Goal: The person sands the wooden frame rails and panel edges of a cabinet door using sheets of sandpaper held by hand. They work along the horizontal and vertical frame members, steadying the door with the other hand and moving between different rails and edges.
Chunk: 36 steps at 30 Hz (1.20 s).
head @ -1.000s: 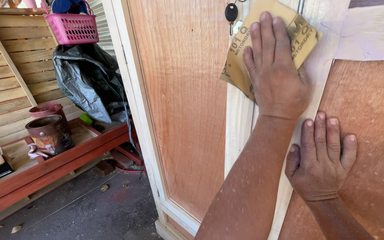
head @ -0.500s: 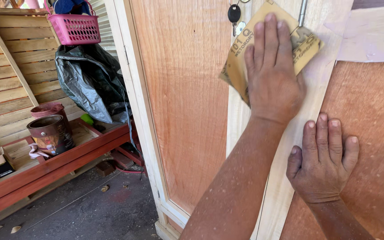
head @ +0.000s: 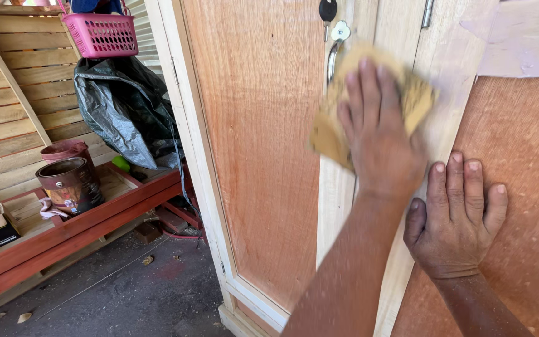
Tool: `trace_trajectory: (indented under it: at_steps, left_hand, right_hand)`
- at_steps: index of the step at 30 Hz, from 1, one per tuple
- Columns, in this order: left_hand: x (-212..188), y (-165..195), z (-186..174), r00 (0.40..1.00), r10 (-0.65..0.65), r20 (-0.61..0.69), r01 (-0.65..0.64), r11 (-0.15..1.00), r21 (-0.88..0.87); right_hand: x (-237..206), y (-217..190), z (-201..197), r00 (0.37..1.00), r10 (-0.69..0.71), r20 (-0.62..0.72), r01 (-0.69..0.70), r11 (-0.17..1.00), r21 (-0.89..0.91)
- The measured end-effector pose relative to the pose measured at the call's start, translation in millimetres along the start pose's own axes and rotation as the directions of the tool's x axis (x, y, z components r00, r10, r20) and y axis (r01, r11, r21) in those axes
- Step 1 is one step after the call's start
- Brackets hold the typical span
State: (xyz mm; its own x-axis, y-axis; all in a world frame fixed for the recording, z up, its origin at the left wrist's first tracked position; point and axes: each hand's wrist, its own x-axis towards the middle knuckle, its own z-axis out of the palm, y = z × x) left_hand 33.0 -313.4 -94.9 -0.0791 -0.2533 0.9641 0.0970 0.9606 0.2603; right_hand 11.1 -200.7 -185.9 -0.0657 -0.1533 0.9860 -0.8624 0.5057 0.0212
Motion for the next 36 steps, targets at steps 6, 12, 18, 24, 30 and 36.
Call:
trace_trajectory:
  at_steps: [6, 12, 18, 24, 30, 36]
  left_hand:
    - [-194, -35, -43, 0.965, -0.157, 0.212, 0.162, 0.987, -0.007]
    - [-167, -45, -30, 0.991, -0.04, 0.131, 0.049, 0.997, -0.067]
    - [-147, -40, -16, 0.987, -0.05, 0.153, 0.069, 0.99, -0.121]
    - [-249, -57, -68, 0.926, -0.118, 0.358, 0.177, 0.975, -0.135]
    - [-173, -38, -14, 0.984, -0.137, 0.117, 0.152, 0.981, -0.125]
    - [-185, -37, -34, 0.993, -0.088, 0.074, 0.101, 0.978, -0.185]
  right_hand:
    - [3, 0, -4, 1.0, -0.016, 0.024, 0.015, 0.999, 0.036]
    - [5, 2, -8, 0.998, -0.055, 0.021, 0.055, 0.998, -0.027]
    - [2, 6, -9, 0.998, -0.061, 0.022, 0.063, 0.993, -0.096]
    - [3, 10, -10, 0.974, -0.177, 0.144, 0.223, 0.616, -0.755]
    - [3, 11, -12, 0.991, -0.121, 0.059, 0.134, 0.928, -0.349]
    - [5, 9, -11, 0.983, -0.164, 0.084, 0.181, 0.768, -0.614]
